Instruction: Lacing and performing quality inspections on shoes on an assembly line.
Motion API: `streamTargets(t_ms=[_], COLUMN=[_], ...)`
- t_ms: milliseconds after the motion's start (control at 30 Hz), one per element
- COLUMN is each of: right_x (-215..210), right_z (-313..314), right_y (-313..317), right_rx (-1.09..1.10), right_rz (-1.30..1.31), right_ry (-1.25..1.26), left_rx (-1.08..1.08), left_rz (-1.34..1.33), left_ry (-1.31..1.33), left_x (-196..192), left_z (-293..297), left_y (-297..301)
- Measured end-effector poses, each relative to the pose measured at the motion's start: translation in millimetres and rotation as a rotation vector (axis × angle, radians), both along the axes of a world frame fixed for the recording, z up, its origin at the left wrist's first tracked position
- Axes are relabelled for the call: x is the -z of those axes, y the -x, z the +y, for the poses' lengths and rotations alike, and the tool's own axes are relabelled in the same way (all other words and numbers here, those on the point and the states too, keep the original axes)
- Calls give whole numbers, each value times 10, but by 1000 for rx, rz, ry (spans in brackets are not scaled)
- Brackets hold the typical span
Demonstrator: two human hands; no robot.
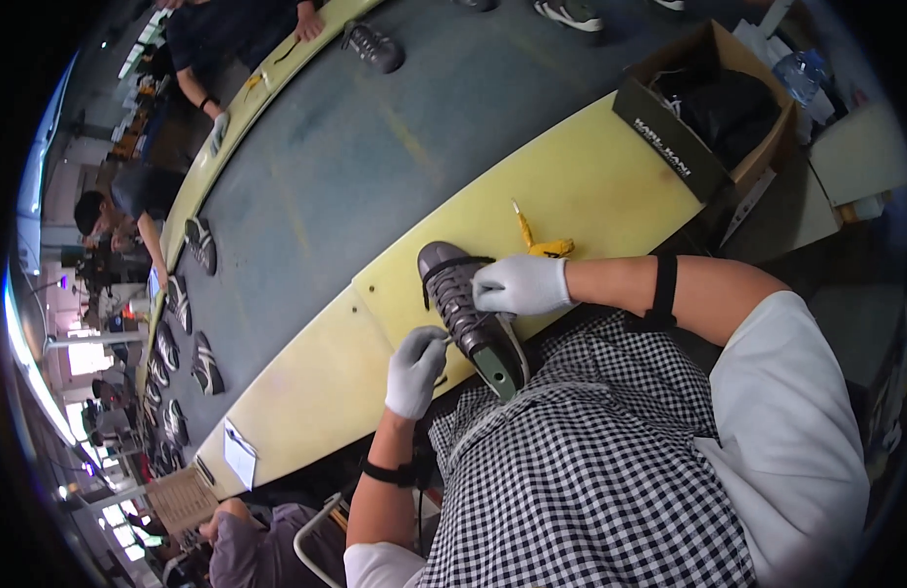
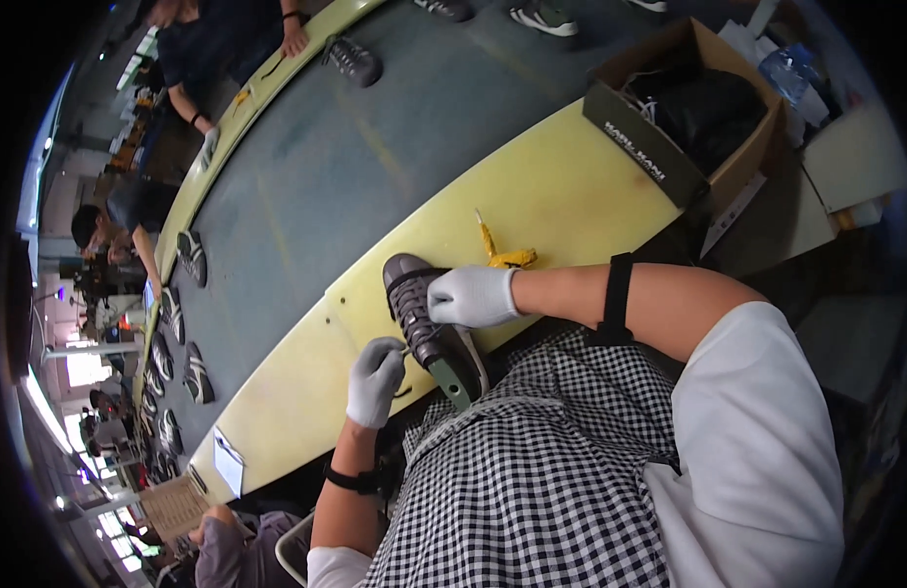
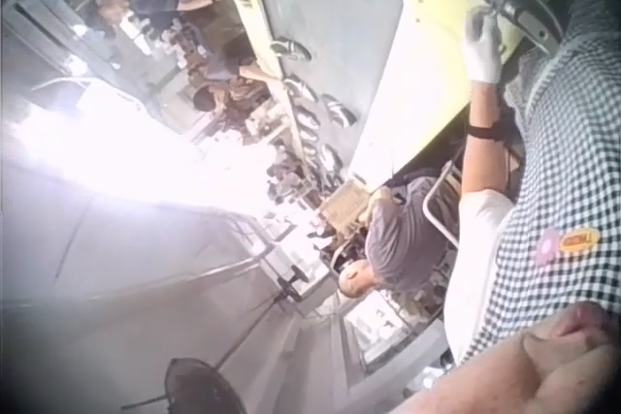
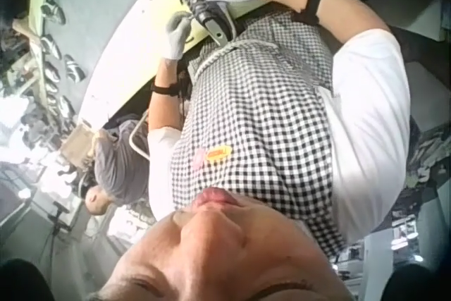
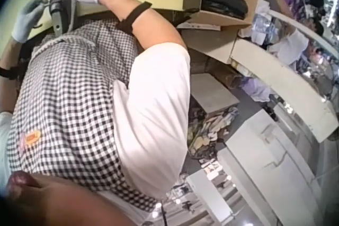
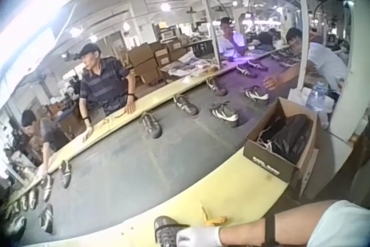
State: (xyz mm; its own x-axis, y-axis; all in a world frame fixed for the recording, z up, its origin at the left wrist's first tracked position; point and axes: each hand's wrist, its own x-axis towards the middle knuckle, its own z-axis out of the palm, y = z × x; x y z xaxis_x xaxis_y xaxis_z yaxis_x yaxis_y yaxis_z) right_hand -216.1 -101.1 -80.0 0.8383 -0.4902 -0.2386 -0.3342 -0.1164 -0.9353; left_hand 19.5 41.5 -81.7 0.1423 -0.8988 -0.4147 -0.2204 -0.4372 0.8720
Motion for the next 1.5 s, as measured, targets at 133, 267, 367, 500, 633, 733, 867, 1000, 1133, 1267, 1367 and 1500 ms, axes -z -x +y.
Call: streamTargets(t_ms=[133, 267, 367, 500, 633, 733, 867, 1000, 1133, 1267, 1367, 1500], right_x=[109, 221, 268, 341, 378, 343, 340, 349, 188, 19, 28, 73], right_z=[-29, 95, 288, 494, 574, 613, 598, 550, 429, 314, 260, 298], right_y=[-116, -216, -122, -132, -321, -444, -427, -361, -251, 3, 150, 286], right_rx=[-302, -346, 4, 281, 434, 410, 371, 318, 240, 181, 134, -35], right_rz=[287, -120, -330, -421, -374, -258, -378, -534, -455, -219, 45, 181], right_ry=[324, -71, -445, -735, 23, 476, 482, 343, 434, 502, 446, 125], left_rx=[401, 267, -55, -154, -165, -81, -200, -54, 217, 416, 408, 379], left_rz=[-380, -907, -758, -187, 0, -399, -229, -90, -59, -755, -1001, -775], left_ry=[144, 460, 508, 237, 198, 270, -36, -218, -202, 254, 437, 145], left_x=[-148, -104, -27, 17, 54, 28, -122, -291, -373, -351, -257, -70], left_z=[125, 32, -173, -269, -183, -128, -241, -374, -407, -262, -206, -134], left_y=[-119, 76, 320, 405, 374, 411, 461, 389, 243, 149, 100, 37])
